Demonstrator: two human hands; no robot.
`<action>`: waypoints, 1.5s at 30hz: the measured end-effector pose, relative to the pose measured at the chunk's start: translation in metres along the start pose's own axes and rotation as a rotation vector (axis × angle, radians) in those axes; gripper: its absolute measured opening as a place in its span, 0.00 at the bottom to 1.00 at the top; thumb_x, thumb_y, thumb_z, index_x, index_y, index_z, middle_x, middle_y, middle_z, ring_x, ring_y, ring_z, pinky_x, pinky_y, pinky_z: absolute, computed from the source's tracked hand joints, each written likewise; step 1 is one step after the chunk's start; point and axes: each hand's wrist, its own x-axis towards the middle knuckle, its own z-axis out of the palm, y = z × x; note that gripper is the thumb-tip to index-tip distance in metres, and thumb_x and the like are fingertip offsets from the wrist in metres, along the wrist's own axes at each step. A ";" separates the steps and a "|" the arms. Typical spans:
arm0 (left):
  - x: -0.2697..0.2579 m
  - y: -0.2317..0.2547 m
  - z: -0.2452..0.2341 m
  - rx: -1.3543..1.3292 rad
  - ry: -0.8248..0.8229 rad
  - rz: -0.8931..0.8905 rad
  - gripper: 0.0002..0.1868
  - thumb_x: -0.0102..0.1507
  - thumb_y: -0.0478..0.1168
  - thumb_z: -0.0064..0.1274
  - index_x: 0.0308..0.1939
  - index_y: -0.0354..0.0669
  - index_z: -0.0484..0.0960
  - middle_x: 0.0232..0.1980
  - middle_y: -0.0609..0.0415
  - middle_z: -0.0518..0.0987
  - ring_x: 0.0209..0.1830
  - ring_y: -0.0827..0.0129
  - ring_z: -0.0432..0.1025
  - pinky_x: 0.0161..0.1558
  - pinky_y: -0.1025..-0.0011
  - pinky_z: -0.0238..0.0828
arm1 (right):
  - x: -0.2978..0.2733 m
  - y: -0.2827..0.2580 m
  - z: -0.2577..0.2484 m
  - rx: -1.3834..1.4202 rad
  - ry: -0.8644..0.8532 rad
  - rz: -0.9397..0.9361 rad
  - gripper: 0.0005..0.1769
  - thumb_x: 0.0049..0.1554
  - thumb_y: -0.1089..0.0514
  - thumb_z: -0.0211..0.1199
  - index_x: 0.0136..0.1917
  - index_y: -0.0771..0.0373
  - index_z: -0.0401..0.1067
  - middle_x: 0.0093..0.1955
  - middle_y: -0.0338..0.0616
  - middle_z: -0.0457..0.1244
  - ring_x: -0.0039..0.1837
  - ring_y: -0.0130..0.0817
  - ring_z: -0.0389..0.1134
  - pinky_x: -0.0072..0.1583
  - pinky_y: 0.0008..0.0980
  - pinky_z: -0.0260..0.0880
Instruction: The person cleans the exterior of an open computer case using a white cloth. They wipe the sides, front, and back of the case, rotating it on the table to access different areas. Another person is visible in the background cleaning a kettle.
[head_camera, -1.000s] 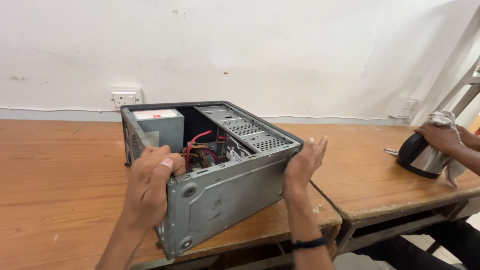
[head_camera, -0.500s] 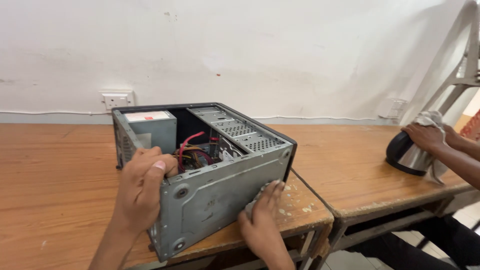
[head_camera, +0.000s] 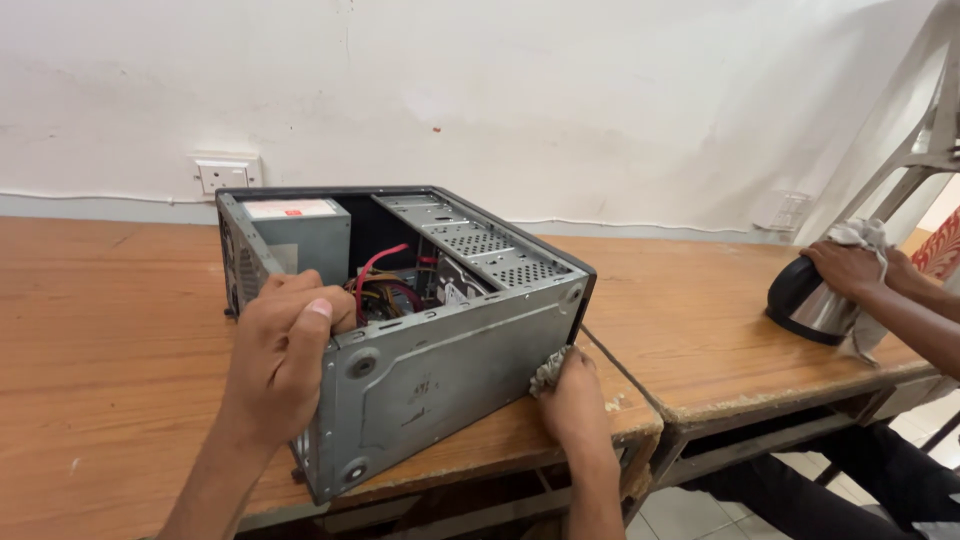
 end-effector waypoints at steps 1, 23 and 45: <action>0.000 0.001 0.001 -0.001 -0.002 -0.002 0.18 0.68 0.39 0.33 0.23 0.40 0.63 0.23 0.55 0.61 0.28 0.67 0.57 0.44 0.67 0.54 | 0.000 -0.007 -0.007 0.000 -0.002 0.002 0.30 0.48 0.68 0.67 0.63 0.71 0.62 0.66 0.66 0.60 0.67 0.66 0.62 0.66 0.51 0.66; 0.001 0.002 0.001 0.062 0.024 -0.012 0.18 0.68 0.39 0.33 0.24 0.38 0.67 0.24 0.53 0.64 0.28 0.63 0.59 0.43 0.65 0.56 | -0.021 -0.108 -0.057 0.594 0.236 0.265 0.20 0.55 0.54 0.66 0.56 0.68 0.68 0.49 0.49 0.68 0.46 0.36 0.71 0.47 0.38 0.73; -0.001 -0.003 0.002 0.066 0.014 -0.048 0.17 0.67 0.38 0.34 0.23 0.37 0.65 0.24 0.50 0.61 0.27 0.61 0.58 0.42 0.63 0.56 | -0.002 -0.145 -0.065 0.444 0.596 0.059 0.19 0.60 0.59 0.60 0.61 0.71 0.63 0.56 0.56 0.59 0.54 0.51 0.68 0.53 0.47 0.67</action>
